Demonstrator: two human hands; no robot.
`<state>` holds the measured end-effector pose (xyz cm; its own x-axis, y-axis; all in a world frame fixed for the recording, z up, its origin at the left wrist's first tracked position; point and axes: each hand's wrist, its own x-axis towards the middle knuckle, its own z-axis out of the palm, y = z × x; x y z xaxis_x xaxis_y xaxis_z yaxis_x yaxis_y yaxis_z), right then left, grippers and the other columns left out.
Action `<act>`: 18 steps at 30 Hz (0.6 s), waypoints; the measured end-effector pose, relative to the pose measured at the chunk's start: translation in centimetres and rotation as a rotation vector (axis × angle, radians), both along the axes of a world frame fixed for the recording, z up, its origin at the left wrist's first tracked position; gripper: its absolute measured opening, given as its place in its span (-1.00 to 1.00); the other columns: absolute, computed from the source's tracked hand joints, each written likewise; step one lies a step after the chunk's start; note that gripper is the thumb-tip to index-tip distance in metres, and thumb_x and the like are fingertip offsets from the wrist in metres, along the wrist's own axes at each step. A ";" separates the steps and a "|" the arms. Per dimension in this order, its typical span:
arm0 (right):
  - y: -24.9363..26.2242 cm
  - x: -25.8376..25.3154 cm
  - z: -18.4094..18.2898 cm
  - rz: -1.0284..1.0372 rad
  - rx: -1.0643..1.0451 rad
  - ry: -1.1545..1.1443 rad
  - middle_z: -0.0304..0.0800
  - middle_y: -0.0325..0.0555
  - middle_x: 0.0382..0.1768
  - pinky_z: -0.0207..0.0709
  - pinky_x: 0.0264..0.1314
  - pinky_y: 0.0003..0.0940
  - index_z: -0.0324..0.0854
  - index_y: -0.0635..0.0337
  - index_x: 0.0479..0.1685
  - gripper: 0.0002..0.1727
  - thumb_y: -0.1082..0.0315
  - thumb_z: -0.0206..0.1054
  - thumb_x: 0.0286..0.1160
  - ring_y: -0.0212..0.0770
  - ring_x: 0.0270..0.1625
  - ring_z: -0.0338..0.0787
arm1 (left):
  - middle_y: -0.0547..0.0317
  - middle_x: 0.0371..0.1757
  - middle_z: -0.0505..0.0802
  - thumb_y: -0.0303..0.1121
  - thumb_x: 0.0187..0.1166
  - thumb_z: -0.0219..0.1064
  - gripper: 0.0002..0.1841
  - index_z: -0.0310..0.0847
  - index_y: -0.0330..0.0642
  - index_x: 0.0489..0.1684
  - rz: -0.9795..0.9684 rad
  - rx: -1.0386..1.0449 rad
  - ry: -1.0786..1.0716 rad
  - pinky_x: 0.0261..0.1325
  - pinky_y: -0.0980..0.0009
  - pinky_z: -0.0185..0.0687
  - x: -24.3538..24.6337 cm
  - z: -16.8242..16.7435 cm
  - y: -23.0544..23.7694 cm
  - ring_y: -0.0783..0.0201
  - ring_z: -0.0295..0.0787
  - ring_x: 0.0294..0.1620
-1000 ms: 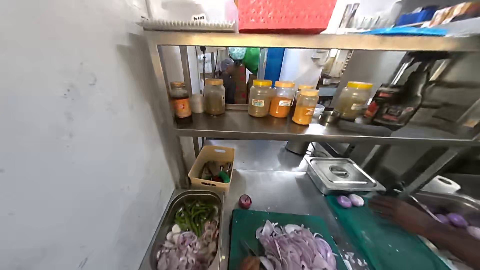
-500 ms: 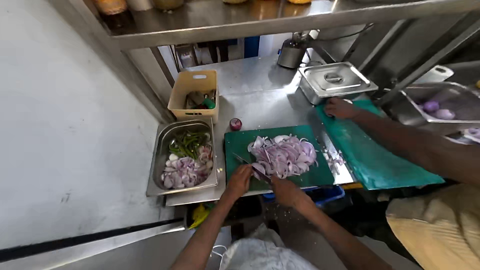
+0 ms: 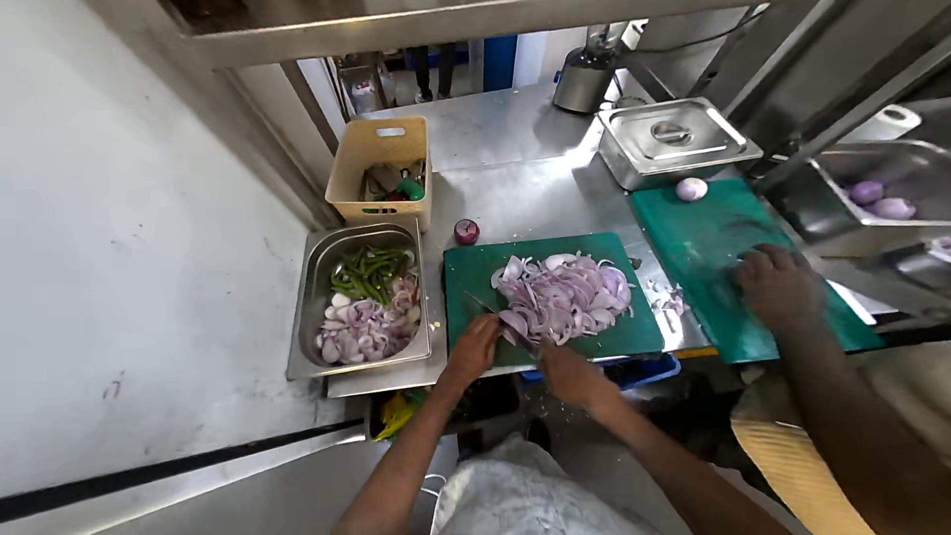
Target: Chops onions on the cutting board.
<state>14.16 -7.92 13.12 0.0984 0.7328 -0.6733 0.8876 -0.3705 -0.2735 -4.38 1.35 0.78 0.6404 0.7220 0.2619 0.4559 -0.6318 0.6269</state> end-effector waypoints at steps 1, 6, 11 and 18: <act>0.0 -0.3 -1.6 -0.019 0.013 0.027 0.71 0.31 0.25 0.60 0.33 0.27 0.27 0.23 0.64 -0.50 0.17 0.05 0.85 0.29 0.29 0.77 | -0.13 0.37 0.79 -0.49 0.66 0.24 -0.74 0.76 -0.34 0.18 -0.006 0.005 -0.009 0.59 0.10 0.56 0.0 0.0 0.0 -0.03 0.70 0.46; 0.5 0.8 2.1 0.026 0.005 -0.004 0.77 0.26 0.14 0.61 0.28 0.29 0.40 0.17 0.57 -0.50 0.06 0.08 0.84 0.28 0.23 0.79 | -0.14 0.37 0.79 -0.47 0.67 0.24 -0.74 0.78 -0.36 0.14 0.010 0.028 -0.012 0.59 0.10 0.57 0.0 -0.1 0.2 -0.02 0.70 0.47; 0.1 -0.4 -2.3 -0.026 0.029 0.043 0.72 0.28 0.25 0.62 0.32 0.26 0.28 0.19 0.63 -0.50 0.16 0.05 0.85 0.27 0.27 0.79 | -0.12 0.34 0.80 -0.50 0.65 0.25 -0.75 0.77 -0.33 0.15 0.003 0.042 -0.027 0.56 0.12 0.59 0.2 -0.1 0.0 0.00 0.72 0.44; 0.5 0.6 1.5 0.003 -0.026 0.032 0.74 0.27 0.19 0.61 0.30 0.27 0.34 0.19 0.59 -0.49 0.08 0.06 0.85 0.27 0.25 0.78 | -0.16 0.33 0.81 -0.51 0.63 0.26 -0.77 0.79 -0.35 0.07 0.022 0.084 -0.042 0.53 0.09 0.62 0.3 -0.4 0.2 -0.05 0.74 0.42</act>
<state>14.71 -7.45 14.66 0.0747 0.7151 -0.6950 0.8796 -0.3756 -0.2918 -4.10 1.55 0.40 0.6121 0.7098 0.3485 0.4444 -0.6734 0.5908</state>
